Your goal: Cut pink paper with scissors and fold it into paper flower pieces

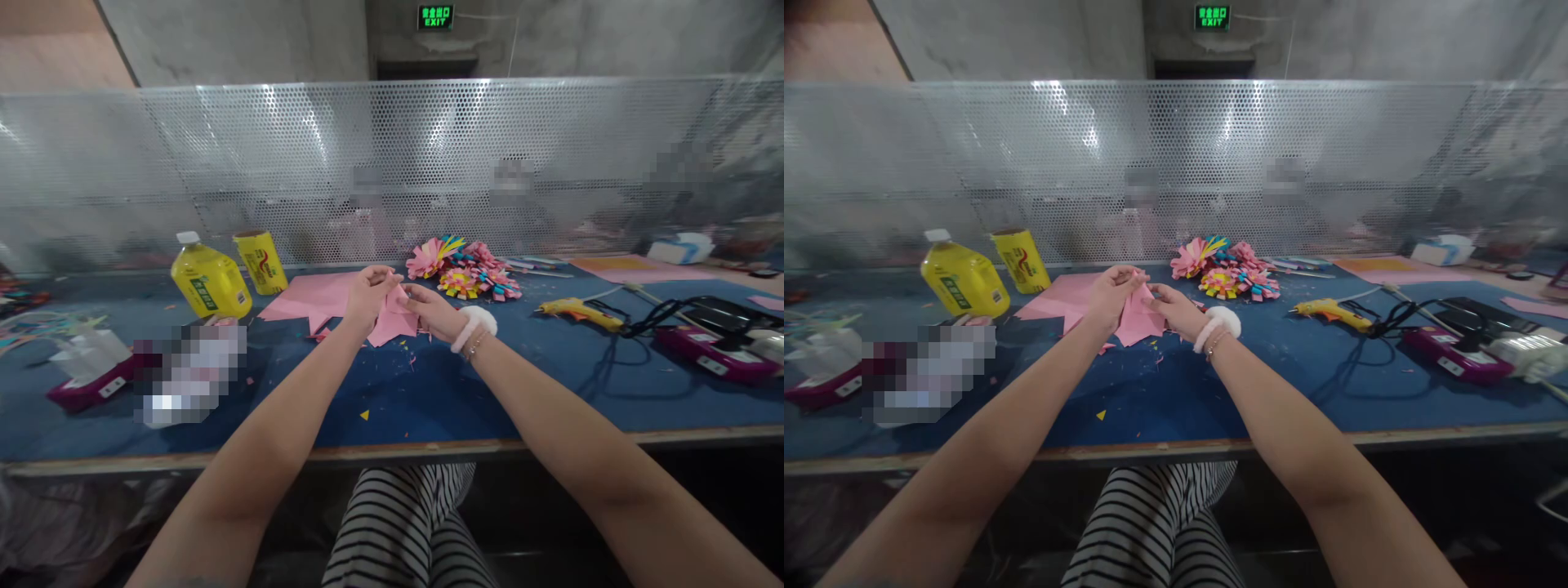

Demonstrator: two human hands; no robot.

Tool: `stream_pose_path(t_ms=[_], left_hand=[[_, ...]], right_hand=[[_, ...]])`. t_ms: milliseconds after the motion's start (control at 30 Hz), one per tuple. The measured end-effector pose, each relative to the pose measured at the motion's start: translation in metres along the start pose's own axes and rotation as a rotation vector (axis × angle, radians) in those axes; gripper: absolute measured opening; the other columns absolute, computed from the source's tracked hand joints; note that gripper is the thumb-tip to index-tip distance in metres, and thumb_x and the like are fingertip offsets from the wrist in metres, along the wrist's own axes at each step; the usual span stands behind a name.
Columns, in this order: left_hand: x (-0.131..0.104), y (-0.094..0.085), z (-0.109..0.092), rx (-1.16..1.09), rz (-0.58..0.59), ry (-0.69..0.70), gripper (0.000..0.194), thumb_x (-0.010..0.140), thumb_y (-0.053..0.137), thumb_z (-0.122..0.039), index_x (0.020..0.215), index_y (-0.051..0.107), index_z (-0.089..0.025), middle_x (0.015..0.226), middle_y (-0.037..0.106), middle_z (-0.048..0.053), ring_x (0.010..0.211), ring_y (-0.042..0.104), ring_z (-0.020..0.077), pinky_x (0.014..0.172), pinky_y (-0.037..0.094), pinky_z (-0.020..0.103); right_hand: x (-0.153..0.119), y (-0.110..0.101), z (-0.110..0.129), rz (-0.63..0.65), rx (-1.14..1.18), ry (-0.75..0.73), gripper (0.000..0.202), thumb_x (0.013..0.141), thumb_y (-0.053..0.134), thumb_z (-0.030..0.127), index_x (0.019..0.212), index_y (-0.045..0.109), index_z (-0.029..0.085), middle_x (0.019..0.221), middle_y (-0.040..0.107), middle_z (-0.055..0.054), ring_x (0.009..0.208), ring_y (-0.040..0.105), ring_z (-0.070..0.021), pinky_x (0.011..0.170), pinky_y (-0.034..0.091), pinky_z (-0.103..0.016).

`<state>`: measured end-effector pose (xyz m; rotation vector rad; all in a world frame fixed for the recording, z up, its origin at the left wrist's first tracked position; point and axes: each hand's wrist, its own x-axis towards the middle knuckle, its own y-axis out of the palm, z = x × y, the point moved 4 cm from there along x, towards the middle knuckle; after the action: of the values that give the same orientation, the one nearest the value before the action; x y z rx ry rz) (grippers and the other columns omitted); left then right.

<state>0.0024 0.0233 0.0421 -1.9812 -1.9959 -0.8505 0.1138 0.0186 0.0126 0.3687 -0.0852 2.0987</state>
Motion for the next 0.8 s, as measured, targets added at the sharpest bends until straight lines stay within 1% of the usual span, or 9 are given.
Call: stream_pose_path(t_ms=[133, 233, 333, 400, 433, 533, 633, 800], left_hand=[[0.0007, -0.0019, 0.0001, 0.011, -0.020, 0.015, 0.021, 0.053, 0.070, -0.024, 0.067, 0.055, -0.015, 0.065, 0.060, 0.000, 0.064, 0.057, 0.0104, 0.067, 0.045, 0.026], [0.0010, -0.0030, -0.0008, 0.053, -0.039, 0.021, 0.021, 0.054, 0.069, -0.024, 0.067, 0.056, -0.015, 0.065, 0.060, 0.000, 0.066, 0.057, 0.0107, 0.069, 0.045, 0.026], [0.0018, -0.0046, 0.0009, 0.087, -0.052, 0.010, 0.022, 0.055, 0.069, -0.026, 0.070, 0.057, -0.015, 0.067, 0.061, 0.001, 0.066, 0.058, 0.0116, 0.068, 0.045, 0.028], [0.0026, -0.0062, 0.0031, 0.095, -0.060, 0.005, 0.024, 0.055, 0.068, -0.027, 0.072, 0.057, -0.015, 0.068, 0.061, 0.002, 0.065, 0.058, 0.0122, 0.067, 0.046, 0.029], [0.0031, -0.0070, 0.0042, 0.096, -0.063, 0.003, 0.024, 0.055, 0.068, -0.027, 0.073, 0.057, -0.015, 0.069, 0.061, 0.002, 0.064, 0.058, 0.0124, 0.067, 0.046, 0.029], [0.0038, -0.0090, 0.0067, 0.070, -0.073, -0.003, 0.025, 0.056, 0.068, -0.027, 0.075, 0.058, -0.014, 0.070, 0.063, 0.004, 0.066, 0.059, 0.0132, 0.069, 0.045, 0.029], [0.0037, -0.0097, 0.0083, 0.022, -0.077, -0.028, 0.025, 0.057, 0.067, -0.026, 0.076, 0.058, -0.013, 0.071, 0.064, 0.004, 0.068, 0.059, 0.0134, 0.070, 0.045, 0.029], [0.0024, -0.0104, 0.0068, 0.021, -0.115, -0.056, 0.020, 0.057, 0.067, -0.025, 0.072, 0.058, -0.014, 0.068, 0.064, 0.003, 0.062, 0.058, 0.0124, 0.066, 0.045, 0.028]], right_hand=[[-0.0031, 0.0028, 0.0015, 0.021, 0.018, 0.044, 0.032, 0.071, 0.059, 0.029, 0.101, 0.049, 0.020, 0.069, 0.055, 0.002, 0.056, 0.051, -0.0073, 0.053, 0.044, -0.021], [-0.0041, 0.0022, 0.0013, 0.004, 0.038, 0.074, 0.032, 0.070, 0.060, 0.027, 0.100, 0.051, 0.020, 0.073, 0.057, 0.001, 0.057, 0.053, -0.0069, 0.054, 0.045, -0.020], [-0.0041, -0.0018, -0.0023, -0.032, 0.025, 0.153, 0.023, 0.070, 0.061, 0.030, 0.088, 0.054, 0.016, 0.068, 0.057, 0.001, 0.054, 0.054, -0.0069, 0.051, 0.046, -0.019], [-0.0047, -0.0037, -0.0055, -0.027, 0.027, 0.238, 0.022, 0.072, 0.059, 0.033, 0.080, 0.053, 0.014, 0.062, 0.057, 0.000, 0.053, 0.055, -0.0087, 0.051, 0.048, -0.022], [-0.0052, -0.0039, -0.0068, -0.013, 0.042, 0.281, 0.023, 0.074, 0.057, 0.035, 0.079, 0.052, 0.014, 0.061, 0.057, -0.001, 0.053, 0.056, -0.0101, 0.052, 0.050, -0.025], [-0.0069, -0.0026, -0.0081, 0.053, 0.126, 0.361, 0.024, 0.081, 0.046, 0.038, 0.084, 0.051, 0.015, 0.065, 0.060, -0.004, 0.059, 0.060, -0.0133, 0.055, 0.052, -0.030], [-0.0073, -0.0014, -0.0071, 0.115, 0.195, 0.357, 0.019, 0.084, 0.042, 0.033, 0.086, 0.051, 0.016, 0.067, 0.062, -0.003, 0.061, 0.060, -0.0129, 0.054, 0.053, -0.030], [-0.0075, -0.0016, -0.0060, 0.129, 0.223, 0.324, 0.012, 0.080, 0.049, 0.026, 0.087, 0.050, 0.016, 0.063, 0.060, -0.001, 0.058, 0.059, -0.0127, 0.052, 0.053, -0.030]])
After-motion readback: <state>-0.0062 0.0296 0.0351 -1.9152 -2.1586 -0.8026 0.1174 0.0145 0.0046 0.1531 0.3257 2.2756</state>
